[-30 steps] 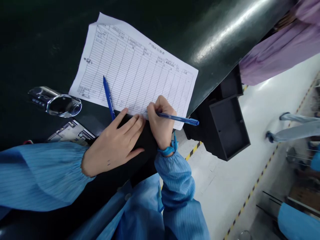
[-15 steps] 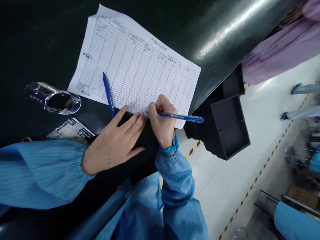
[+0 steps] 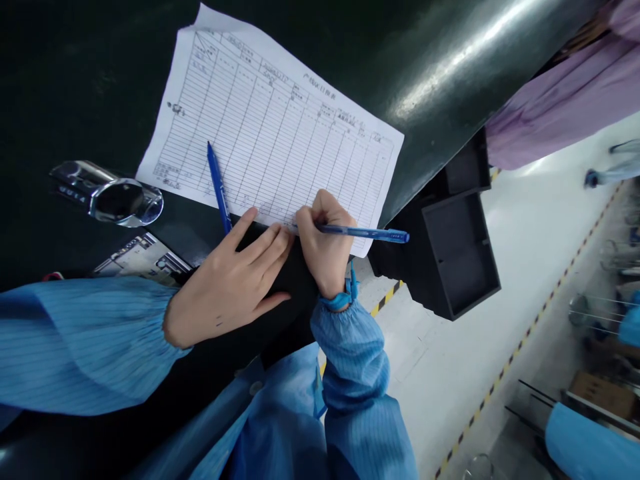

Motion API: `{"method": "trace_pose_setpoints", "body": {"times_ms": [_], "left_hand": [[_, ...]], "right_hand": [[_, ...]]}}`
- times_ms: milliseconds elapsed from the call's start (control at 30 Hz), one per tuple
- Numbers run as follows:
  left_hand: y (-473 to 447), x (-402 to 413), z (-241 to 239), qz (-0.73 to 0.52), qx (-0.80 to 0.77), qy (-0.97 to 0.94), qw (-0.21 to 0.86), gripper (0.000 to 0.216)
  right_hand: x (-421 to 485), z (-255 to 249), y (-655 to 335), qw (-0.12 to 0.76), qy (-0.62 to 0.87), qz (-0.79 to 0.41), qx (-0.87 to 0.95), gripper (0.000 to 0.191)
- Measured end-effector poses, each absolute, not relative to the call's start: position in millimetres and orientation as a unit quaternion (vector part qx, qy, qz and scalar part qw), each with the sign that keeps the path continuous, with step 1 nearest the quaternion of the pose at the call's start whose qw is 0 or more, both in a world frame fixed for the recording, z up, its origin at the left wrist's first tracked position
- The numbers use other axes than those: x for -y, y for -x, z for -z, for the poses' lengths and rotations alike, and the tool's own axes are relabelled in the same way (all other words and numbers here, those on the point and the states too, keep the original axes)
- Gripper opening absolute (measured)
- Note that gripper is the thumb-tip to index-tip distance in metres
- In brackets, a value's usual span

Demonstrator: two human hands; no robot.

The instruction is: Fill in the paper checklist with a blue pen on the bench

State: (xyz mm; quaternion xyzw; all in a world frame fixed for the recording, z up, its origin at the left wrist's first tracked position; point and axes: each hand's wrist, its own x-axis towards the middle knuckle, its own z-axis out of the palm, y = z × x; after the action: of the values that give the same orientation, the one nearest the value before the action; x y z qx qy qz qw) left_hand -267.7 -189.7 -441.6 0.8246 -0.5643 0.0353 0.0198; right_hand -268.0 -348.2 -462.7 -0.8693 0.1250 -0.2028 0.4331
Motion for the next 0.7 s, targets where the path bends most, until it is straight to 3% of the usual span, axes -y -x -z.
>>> {"method": "trace_pose_setpoints", "body": {"times_ms": [467,700], "left_hand": [[270.5,191.9,436.0,-0.024,0.555,-0.831,-0.007,0.063],[274.5,186.8,413.4,0.051,0.436,-0.894,-0.087,0.053]], "right_hand": [[357.3,468.0,268.3,0.491,0.820,0.246,-0.158,0.041],[358.7,466.1,266.9,0.482,0.828,0.241,-0.156,0.037]]}}
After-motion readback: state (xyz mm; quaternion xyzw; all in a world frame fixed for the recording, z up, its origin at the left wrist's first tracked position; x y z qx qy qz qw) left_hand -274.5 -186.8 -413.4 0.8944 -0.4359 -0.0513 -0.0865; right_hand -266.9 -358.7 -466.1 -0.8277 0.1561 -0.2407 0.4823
